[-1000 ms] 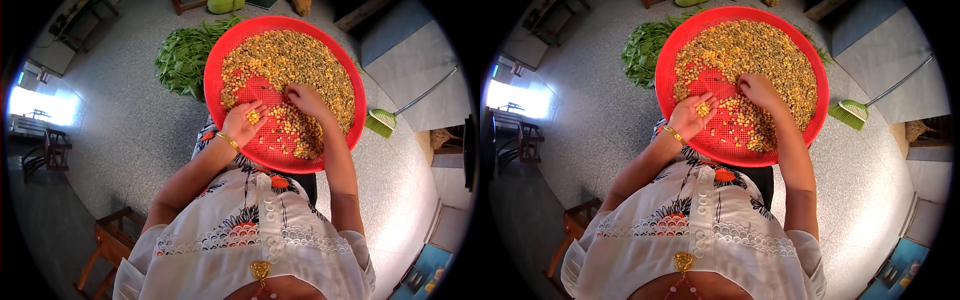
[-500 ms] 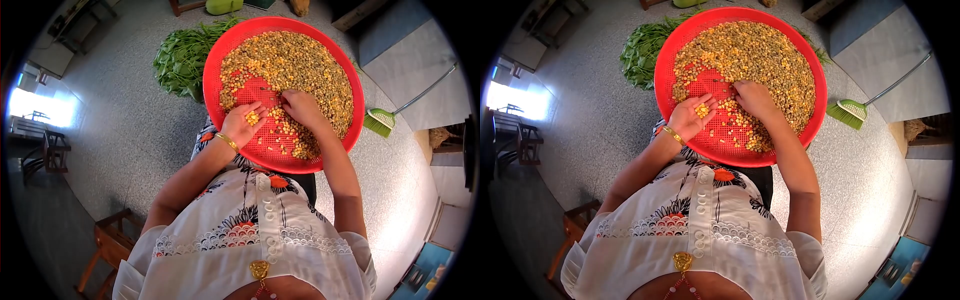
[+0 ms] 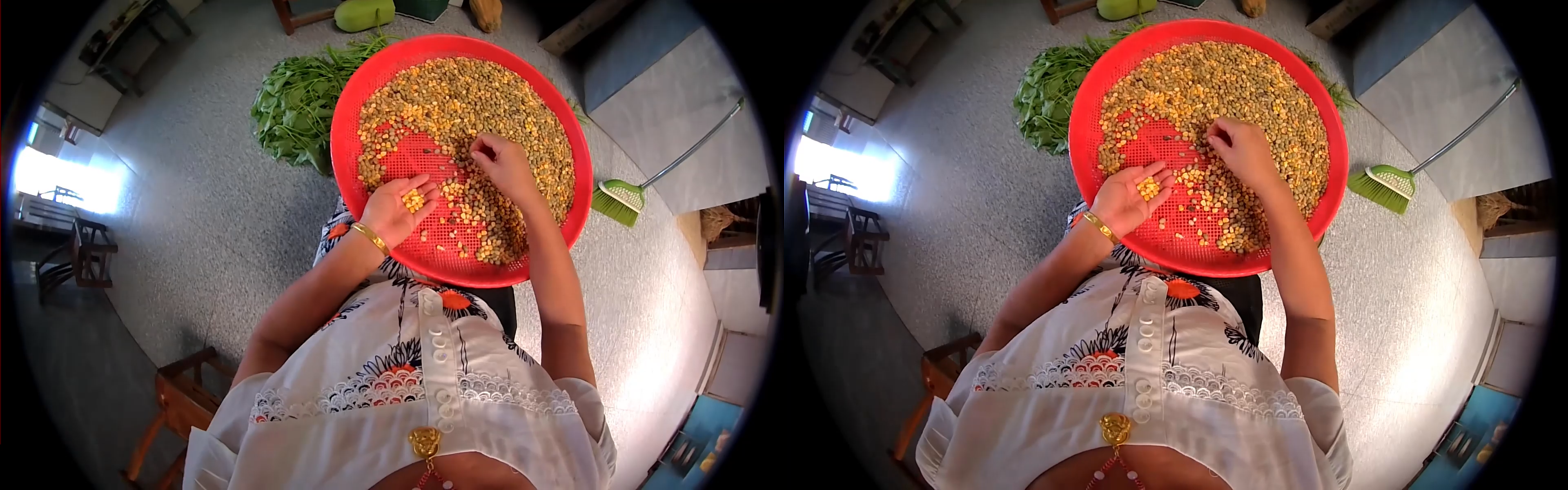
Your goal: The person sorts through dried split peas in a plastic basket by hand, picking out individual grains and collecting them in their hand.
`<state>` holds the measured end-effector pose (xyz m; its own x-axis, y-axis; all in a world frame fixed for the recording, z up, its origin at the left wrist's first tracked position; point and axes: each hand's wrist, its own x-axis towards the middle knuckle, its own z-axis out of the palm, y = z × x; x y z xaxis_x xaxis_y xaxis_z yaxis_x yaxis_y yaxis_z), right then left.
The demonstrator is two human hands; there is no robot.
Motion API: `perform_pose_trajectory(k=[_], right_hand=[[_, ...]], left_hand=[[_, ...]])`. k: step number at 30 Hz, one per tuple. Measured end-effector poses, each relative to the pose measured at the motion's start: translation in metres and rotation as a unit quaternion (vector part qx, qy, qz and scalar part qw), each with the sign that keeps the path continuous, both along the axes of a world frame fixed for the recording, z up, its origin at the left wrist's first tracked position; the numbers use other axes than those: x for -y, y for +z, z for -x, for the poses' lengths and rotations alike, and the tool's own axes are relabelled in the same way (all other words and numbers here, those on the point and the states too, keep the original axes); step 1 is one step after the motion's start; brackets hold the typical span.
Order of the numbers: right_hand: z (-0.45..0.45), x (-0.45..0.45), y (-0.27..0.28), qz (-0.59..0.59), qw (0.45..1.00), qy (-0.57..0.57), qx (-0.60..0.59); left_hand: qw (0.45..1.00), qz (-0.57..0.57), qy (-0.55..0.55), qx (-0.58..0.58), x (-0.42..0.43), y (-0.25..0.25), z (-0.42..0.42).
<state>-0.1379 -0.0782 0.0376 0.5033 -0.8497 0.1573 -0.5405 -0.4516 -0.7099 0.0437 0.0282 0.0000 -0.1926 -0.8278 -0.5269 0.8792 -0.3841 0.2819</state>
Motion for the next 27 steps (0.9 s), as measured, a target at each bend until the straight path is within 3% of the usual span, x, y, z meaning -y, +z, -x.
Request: perform_pose_trajectory(k=[2, 8, 10, 15, 18, 20, 24, 26, 27], right_hand=[[0.008, 0.001, -0.004, 0.039, 0.997, 0.02, -0.067], [0.0, -0.006, -0.016, 0.094, 0.986, 0.069, -0.116], [-0.003, -0.008, -0.026, 0.152, 0.967, 0.067, -0.192], [-0.005, -0.009, -0.025, 0.159, 0.961, 0.068, -0.217], [-0.008, -0.01, -0.017, 0.059, 0.99, 0.049, -0.121], [-0.014, -0.015, -0.009, -0.129, 0.985, 0.093, 0.064], [-0.016, -0.014, -0.014, -0.208, 0.958, 0.104, 0.17], [-0.007, -0.004, -0.02, -0.016, 0.999, 0.033, -0.035], [-0.006, -0.002, -0.022, 0.018, 0.996, 0.033, -0.079]], left_hand=[[1.0, -0.003, 0.0, -0.004, -0.001, 0.0, 0.0], [1.0, -0.005, 0.006, 0.0, 0.002, -0.001, 0.0], [1.0, -0.003, 0.004, -0.001, 0.001, -0.002, 0.0], [1.0, -0.004, 0.005, 0.003, 0.0, 0.0, 0.002], [1.0, -0.009, 0.007, 0.0, 0.001, 0.001, 0.002], [1.0, 0.0, 0.001, 0.002, 0.001, 0.002, 0.0], [1.0, -0.002, 0.005, -0.006, 0.0, 0.0, 0.0], [1.0, 0.0, 0.005, -0.002, 0.001, -0.002, 0.0], [1.0, 0.001, 0.005, 0.001, 0.001, -0.002, 0.001]])
